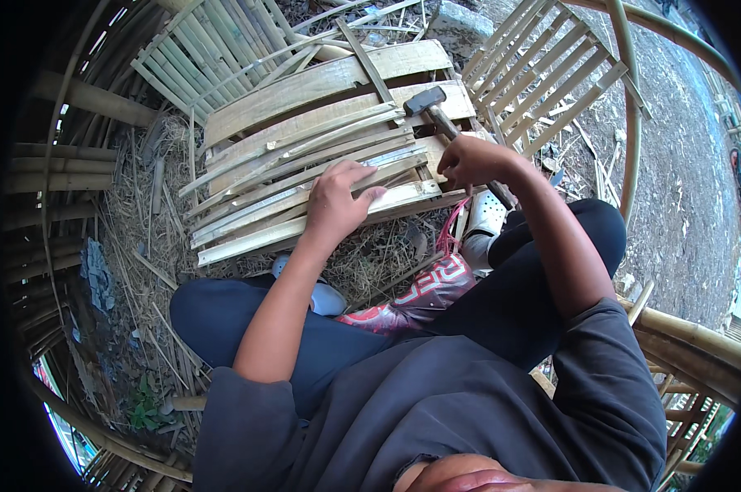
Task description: The person hammers bamboo slats onto a wooden frame using a hammer. They position the slats by hand and drive nails into the wood, then lift a completed section of the bamboo structure.
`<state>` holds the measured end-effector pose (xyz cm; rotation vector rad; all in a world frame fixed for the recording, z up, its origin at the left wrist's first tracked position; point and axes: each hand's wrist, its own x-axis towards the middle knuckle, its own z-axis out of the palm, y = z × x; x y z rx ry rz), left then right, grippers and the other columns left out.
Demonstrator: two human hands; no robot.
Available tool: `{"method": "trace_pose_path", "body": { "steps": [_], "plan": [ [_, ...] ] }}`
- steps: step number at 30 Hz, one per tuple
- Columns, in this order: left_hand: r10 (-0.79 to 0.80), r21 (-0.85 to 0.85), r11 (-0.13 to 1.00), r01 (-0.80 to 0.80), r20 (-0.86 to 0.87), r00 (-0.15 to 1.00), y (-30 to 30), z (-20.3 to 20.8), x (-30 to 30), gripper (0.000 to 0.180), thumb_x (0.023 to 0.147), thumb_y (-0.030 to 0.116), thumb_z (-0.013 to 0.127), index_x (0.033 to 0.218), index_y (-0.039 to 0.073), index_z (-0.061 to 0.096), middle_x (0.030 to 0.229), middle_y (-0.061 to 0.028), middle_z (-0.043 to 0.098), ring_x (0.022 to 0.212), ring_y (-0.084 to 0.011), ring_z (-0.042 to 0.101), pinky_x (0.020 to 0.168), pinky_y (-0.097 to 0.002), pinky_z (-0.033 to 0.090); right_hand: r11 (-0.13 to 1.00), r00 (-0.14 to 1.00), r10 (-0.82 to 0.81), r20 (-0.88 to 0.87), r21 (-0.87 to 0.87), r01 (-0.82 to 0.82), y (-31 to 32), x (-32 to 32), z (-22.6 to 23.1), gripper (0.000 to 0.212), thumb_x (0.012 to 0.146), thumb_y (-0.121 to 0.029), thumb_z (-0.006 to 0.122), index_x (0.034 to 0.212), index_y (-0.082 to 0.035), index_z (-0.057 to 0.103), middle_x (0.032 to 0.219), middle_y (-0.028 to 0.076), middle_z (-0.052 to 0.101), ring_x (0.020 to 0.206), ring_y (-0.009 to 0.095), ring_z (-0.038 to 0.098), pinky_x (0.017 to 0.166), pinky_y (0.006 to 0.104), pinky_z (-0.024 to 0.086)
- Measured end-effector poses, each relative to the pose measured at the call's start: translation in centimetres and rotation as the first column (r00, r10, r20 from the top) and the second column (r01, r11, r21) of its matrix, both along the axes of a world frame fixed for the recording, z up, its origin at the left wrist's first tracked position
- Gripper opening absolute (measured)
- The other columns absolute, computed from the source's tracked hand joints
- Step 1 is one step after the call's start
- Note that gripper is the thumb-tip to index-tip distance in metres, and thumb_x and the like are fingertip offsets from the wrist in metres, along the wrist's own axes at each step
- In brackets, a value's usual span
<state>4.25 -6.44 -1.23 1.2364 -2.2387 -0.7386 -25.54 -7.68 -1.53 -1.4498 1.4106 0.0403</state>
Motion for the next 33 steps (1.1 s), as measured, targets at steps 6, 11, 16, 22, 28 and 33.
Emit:
{"method": "trace_pose_path", "body": {
  "steps": [6, 11, 16, 22, 28, 33],
  "plan": [
    [-0.047, 0.024, 0.999, 0.049, -0.073, 0.996, -0.6, -0.5, 0.2, 0.025, 0.085, 0.016, 0.079, 0.104, 0.0, 0.077, 0.096, -0.0152, 0.071, 0.093, -0.0342, 0.069, 0.084, -0.0417, 0.053, 0.993, 0.997, 0.046, 0.054, -0.114, -0.04, 1.2, 1.9, 0.5, 0.027, 0.086, -0.005, 0.066, 0.11, 0.005, 0.074, 0.089, 0.015, 0.077, 0.072, 0.018, 0.072, 0.069, 0.0341, 0.059],
    [-0.099, 0.003, 0.995, 0.099, -0.069, 0.993, -1.1, -0.5, 0.1, 0.022, 0.086, 0.014, 0.078, 0.102, -0.001, 0.076, 0.096, -0.0162, 0.071, 0.092, -0.0343, 0.069, 0.084, -0.0408, 0.053, 0.981, 0.994, -0.027, 0.107, -0.187, 0.046, 1.8, 1.5, -1.0, 0.025, 0.085, -0.006, 0.068, 0.106, 0.005, 0.075, 0.088, 0.015, 0.077, 0.075, 0.018, 0.072, 0.071, 0.0329, 0.058],
    [-0.084, -0.005, 0.996, 0.084, -0.116, 0.99, -1.0, -0.5, -0.4, 0.021, 0.087, 0.014, 0.077, 0.101, -0.001, 0.076, 0.097, -0.0163, 0.071, 0.092, -0.0339, 0.069, 0.084, -0.0404, 0.054, 0.901, 0.925, -0.255, 0.28, -0.277, 0.333, 2.5, 1.8, -2.0, 0.025, 0.086, -0.011, 0.067, 0.104, 0.004, 0.075, 0.09, 0.017, 0.076, 0.083, 0.023, 0.071, 0.079, 0.0365, 0.054],
    [-0.019, -0.016, 1.0, 0.017, -0.086, 0.996, -1.0, -0.6, -1.3, 0.021, 0.087, 0.014, 0.077, 0.101, -0.001, 0.076, 0.099, -0.0162, 0.072, 0.094, -0.0338, 0.069, 0.085, -0.0407, 0.054, 0.859, 0.878, -0.347, 0.329, -0.263, 0.439, 2.6, 2.1, -3.1, 0.027, 0.088, -0.011, 0.066, 0.108, 0.006, 0.075, 0.097, 0.02, 0.076, 0.092, 0.024, 0.072, 0.087, 0.0353, 0.053],
    [0.043, -0.076, 0.996, -0.051, -0.097, 0.994, -2.3, -0.7, -1.5, 0.021, 0.088, 0.017, 0.077, 0.1, 0.0, 0.075, 0.1, -0.0163, 0.072, 0.095, -0.0351, 0.069, 0.085, -0.0414, 0.055, 0.839, 0.884, -0.291, 0.365, -0.347, 0.42, 1.0, 2.2, -3.2, 0.038, 0.086, 0.001, 0.058, 0.121, 0.006, 0.07, 0.106, 0.016, 0.075, 0.101, 0.02, 0.068, 0.095, 0.0339, 0.051],
    [0.059, -0.081, 0.995, -0.064, -0.068, 0.996, -2.8, -1.3, -1.6, 0.021, 0.089, 0.018, 0.077, 0.101, 0.001, 0.075, 0.1, -0.0163, 0.072, 0.095, -0.0353, 0.07, 0.085, -0.0414, 0.055, 0.883, 0.945, -0.205, 0.255, -0.368, 0.291, 0.0, 2.3, -3.9, 0.052, 0.073, 0.009, 0.048, 0.119, 0.004, 0.072, 0.099, 0.015, 0.076, 0.096, 0.016, 0.066, 0.089, 0.0313, 0.051]
  ]
}}
